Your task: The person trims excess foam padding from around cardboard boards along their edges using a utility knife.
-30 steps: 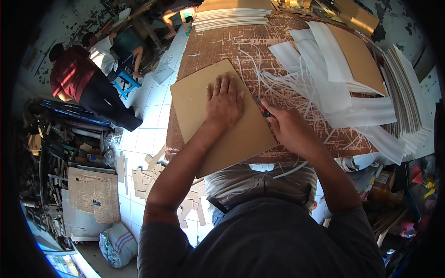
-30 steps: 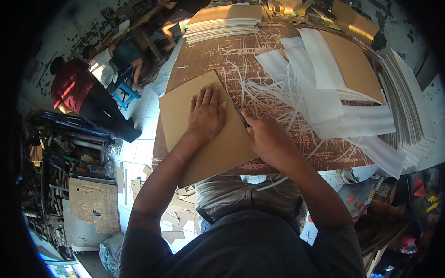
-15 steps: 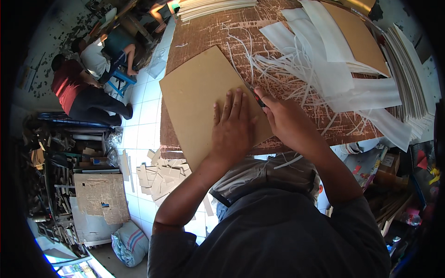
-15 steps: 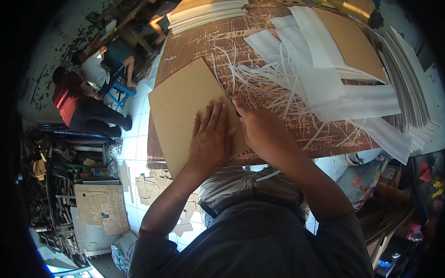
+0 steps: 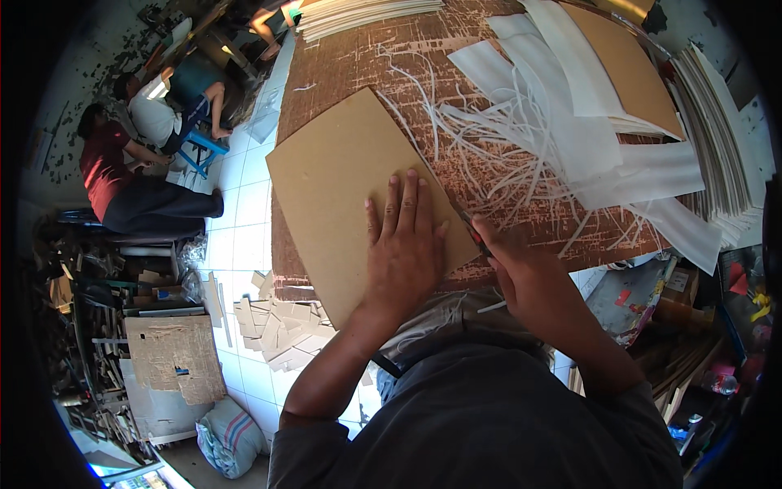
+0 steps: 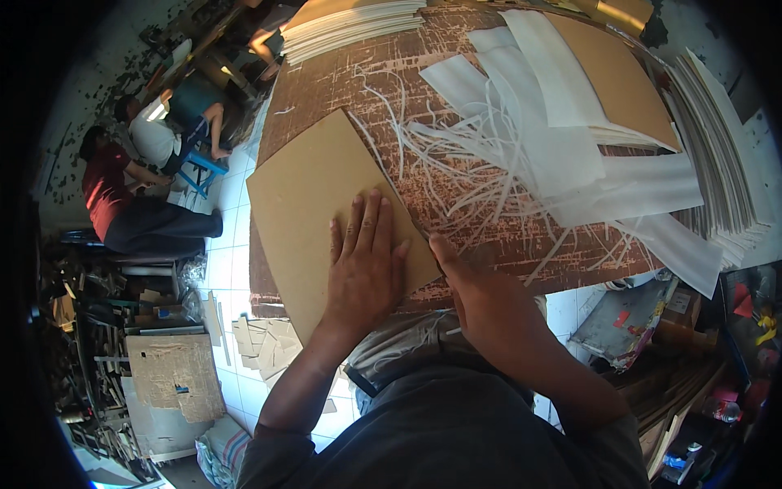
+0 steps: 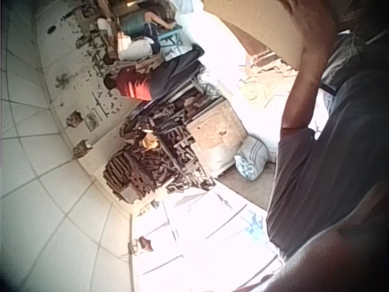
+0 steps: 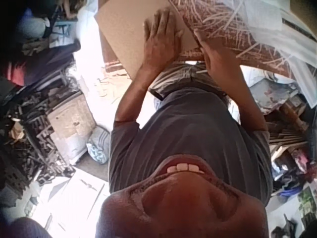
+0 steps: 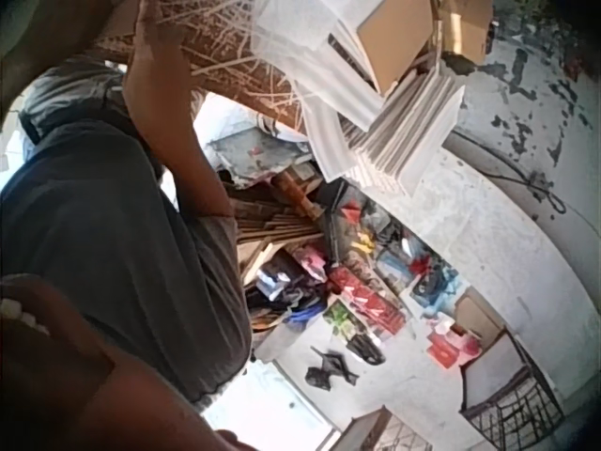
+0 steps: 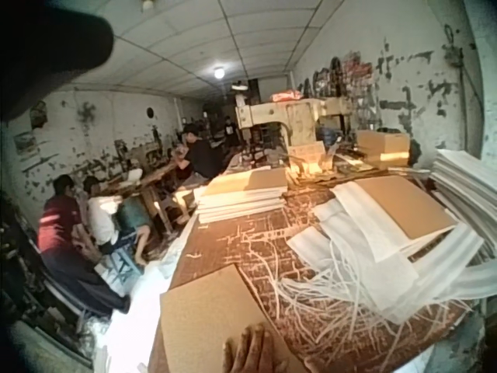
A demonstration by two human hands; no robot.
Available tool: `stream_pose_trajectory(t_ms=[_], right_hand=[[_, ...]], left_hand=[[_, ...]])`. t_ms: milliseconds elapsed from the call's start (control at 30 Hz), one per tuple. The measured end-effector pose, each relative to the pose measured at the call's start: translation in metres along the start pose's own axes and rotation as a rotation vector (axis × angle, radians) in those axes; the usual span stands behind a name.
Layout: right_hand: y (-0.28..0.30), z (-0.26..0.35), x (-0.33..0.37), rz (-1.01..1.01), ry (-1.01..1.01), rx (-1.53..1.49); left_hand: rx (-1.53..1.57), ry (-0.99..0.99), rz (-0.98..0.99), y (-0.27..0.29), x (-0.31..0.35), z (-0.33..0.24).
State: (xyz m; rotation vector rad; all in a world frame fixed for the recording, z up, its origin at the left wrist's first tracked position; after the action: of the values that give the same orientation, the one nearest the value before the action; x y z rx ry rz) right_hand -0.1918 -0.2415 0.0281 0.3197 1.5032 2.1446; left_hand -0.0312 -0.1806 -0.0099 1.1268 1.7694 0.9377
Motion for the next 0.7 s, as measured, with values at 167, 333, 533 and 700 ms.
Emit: stream_pose_trajectory(t_ms=[167, 333, 533, 700], right_hand=[[-0.001, 0.001, 0.019, 0.113, -0.073, -0.107], [-0.001, 0.004, 0.036, 0.164, -0.071, -0.071], [-0.003, 0.003, 0.057, 0.146, -0.095, -0.098], [-0.002, 0.003, 0.071, 0.220, -0.152, -0.072]], left_hand=[[-0.012, 0.011, 0.000, 0.000, -0.001, 0.000], [-0.051, 0.020, -0.003, 0.000, -0.003, 0.001], [-0.048, 0.014, -0.001, -0.001, -0.001, -0.001], [-0.085, -0.004, 0.002, -0.003, -0.002, -0.003]])
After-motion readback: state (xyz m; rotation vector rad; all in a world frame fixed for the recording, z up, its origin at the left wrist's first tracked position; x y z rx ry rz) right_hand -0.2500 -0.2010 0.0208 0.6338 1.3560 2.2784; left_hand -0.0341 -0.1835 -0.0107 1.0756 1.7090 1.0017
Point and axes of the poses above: each hand's wrist, its own x-axis away from the middle knuckle, its own y-axis out of the back of the hand, z = x × y, the point moved 6 cm from there along -x, towards the middle knuckle, and after that the axes turned 14 degrees about x, right-handed, at the moved point
